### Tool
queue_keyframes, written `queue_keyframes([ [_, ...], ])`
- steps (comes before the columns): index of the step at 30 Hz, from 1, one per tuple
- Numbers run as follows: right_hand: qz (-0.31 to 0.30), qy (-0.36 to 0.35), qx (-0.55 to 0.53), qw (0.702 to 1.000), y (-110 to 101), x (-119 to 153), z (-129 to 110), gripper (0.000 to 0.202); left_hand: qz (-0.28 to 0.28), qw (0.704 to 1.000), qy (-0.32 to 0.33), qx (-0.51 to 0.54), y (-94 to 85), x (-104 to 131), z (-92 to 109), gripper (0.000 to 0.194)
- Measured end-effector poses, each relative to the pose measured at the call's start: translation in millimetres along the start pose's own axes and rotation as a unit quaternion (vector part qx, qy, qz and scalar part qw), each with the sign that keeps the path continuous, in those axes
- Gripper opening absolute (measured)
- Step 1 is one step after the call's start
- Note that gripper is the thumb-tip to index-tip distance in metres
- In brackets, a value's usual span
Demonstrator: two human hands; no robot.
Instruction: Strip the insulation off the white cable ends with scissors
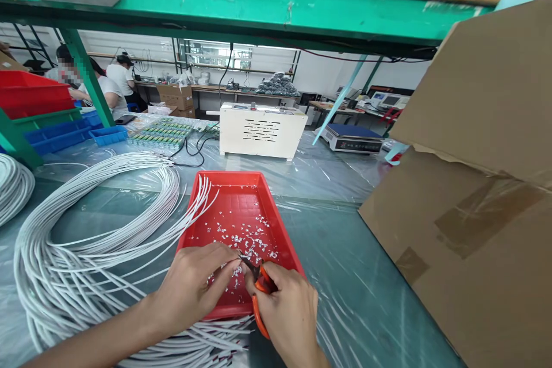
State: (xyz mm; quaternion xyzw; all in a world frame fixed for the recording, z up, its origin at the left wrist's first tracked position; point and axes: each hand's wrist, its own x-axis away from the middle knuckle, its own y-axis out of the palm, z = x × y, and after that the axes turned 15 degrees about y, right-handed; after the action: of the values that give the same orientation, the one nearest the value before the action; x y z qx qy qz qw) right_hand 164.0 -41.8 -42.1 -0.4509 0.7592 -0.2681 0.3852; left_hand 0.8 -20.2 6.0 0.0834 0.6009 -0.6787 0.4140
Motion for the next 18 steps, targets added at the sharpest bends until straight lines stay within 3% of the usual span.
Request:
queue_keyframes([
  [4,0.033,-0.015,0.024,0.999,-1.2,-0.1,1.1,0.04,-0.027,0.992,-0.055,0.109,-9.0,-4.9,1.4,0.02],
  [10,0.03,-0.026,0.027,0.999,-0.3,-0.1,2.1,0.04,0.046,0.988,-0.099,0.111,6.2,2.3,-2.9,0.011],
  [14,0.041,-0.03,0.032,0.998,-0.3,0.2,2.1,0.04,0.068,0.996,-0.008,0.05,12.7,7.3,-6.6,0.019],
  [18,0.054,-0.045,0.039,0.997,-1.6,-0.7,2.7,0.038,0.032,0.997,0.064,-0.001,11.1,8.6,-11.2,0.023],
])
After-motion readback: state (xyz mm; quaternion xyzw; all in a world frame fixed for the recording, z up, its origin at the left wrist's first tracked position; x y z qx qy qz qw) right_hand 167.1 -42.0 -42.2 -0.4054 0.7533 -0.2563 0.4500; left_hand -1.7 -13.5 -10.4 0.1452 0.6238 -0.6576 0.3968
